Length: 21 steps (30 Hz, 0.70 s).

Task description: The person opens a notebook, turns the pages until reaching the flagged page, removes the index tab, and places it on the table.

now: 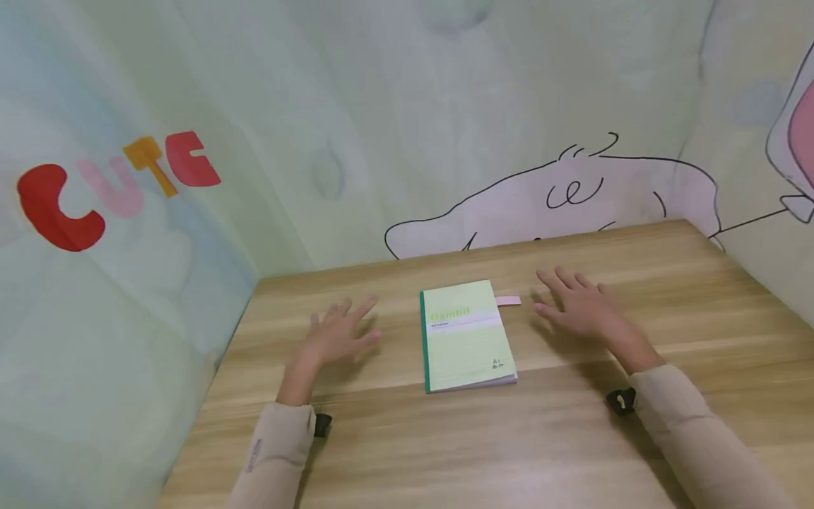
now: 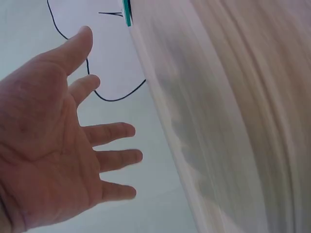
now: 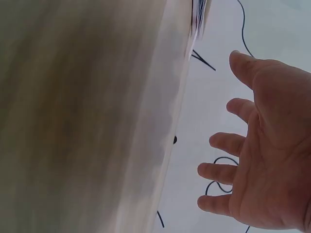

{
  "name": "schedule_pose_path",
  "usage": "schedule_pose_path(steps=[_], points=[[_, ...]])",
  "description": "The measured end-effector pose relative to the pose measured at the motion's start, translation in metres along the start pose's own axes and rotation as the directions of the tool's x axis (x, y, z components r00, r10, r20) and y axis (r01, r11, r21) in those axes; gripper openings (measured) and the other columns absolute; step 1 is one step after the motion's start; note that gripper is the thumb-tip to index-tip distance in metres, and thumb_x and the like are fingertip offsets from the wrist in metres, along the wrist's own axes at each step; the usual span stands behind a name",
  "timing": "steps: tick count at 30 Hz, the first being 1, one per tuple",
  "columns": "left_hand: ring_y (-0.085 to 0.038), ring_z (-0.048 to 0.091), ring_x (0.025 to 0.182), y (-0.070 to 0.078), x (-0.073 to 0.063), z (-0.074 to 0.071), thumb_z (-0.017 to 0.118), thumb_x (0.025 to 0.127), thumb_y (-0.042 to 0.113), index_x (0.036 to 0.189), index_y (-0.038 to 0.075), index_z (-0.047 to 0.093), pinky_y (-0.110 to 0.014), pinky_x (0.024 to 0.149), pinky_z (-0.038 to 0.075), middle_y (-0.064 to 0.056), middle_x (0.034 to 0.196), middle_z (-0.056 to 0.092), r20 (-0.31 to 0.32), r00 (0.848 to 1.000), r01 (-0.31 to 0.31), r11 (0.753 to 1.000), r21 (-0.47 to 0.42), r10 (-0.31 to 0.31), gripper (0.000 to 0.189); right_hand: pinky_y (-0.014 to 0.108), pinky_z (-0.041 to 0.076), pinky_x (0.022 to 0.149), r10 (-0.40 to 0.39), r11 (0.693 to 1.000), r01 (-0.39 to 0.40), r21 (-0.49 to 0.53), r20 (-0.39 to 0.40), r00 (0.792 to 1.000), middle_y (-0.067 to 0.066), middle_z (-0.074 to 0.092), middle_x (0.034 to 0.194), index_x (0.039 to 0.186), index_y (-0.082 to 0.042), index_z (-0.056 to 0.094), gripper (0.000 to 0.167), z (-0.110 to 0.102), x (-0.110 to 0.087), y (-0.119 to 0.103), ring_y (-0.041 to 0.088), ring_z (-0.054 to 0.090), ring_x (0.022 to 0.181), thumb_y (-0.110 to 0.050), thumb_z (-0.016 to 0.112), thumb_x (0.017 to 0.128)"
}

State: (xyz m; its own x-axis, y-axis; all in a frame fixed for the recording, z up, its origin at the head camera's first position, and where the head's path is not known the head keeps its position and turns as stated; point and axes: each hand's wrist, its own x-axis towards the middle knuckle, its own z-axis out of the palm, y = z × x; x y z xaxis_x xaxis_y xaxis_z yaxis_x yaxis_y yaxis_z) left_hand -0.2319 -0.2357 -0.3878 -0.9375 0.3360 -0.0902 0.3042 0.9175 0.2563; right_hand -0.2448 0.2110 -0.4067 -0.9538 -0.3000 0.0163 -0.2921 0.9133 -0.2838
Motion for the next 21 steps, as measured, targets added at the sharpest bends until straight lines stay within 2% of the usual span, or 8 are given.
schedule_pose_path(steps=[7, 13, 17, 21], points=[[-0.048, 0.027, 0.143, 0.013, 0.005, 0.002, 0.057, 0.101, 0.043, 0.159, 0.018, 0.029, -0.069, 0.111, 0.016, -0.029, 0.155, 0.032, 0.011, 0.995, -0.097, 0.994, -0.054, 0.098, 0.069, 0.067, 0.025, 0.108, -0.051, 0.995, 0.051, 0.087, 0.007, 0.999, 0.025, 0.033, 0.156, 0.158, -0.012, 0.028, 0.068, 0.001, 0.007, -0.012, 0.053, 0.033, 0.138, -0.046, 0.049, 0.103], [-0.042, 0.033, 0.143, 0.026, 0.013, 0.002, 0.057, 0.101, 0.039, 0.158, 0.014, 0.03, -0.062, 0.113, 0.023, -0.019, 0.156, 0.036, 0.022, 0.986, -0.165, 0.983, -0.078, 0.168, 0.068, 0.062, 0.033, 0.107, -0.091, 0.985, 0.079, 0.15, 0.073, 0.993, 0.027, 0.047, 0.146, 0.155, -0.007, 0.036, 0.062, 0.003, 0.012, -0.018, 0.049, 0.042, 0.134, -0.039, 0.051, 0.104], [-0.036, 0.037, 0.142, 0.034, 0.018, 0.004, 0.056, 0.102, 0.04, 0.158, 0.015, 0.031, -0.055, 0.113, 0.028, -0.012, 0.157, 0.038, 0.072, 0.979, -0.182, 0.977, -0.113, 0.19, 0.067, 0.061, 0.036, 0.104, -0.104, 0.982, 0.088, 0.167, 0.091, 0.99, 0.026, 0.056, 0.136, 0.151, -0.002, 0.041, 0.058, 0.005, 0.014, -0.023, 0.047, 0.048, 0.129, -0.036, 0.051, 0.104], [-0.034, 0.041, 0.14, 0.041, 0.022, 0.006, 0.058, 0.1, 0.044, 0.159, 0.019, 0.03, -0.052, 0.111, 0.034, -0.012, 0.155, 0.04, 0.129, 0.971, -0.182, 0.972, -0.15, 0.202, 0.069, 0.06, 0.04, 0.102, -0.107, 0.977, 0.088, 0.193, 0.092, 0.99, 0.023, 0.063, 0.129, 0.147, 0.002, 0.045, 0.056, 0.006, 0.018, -0.027, 0.045, 0.054, 0.124, -0.033, 0.052, 0.104]])
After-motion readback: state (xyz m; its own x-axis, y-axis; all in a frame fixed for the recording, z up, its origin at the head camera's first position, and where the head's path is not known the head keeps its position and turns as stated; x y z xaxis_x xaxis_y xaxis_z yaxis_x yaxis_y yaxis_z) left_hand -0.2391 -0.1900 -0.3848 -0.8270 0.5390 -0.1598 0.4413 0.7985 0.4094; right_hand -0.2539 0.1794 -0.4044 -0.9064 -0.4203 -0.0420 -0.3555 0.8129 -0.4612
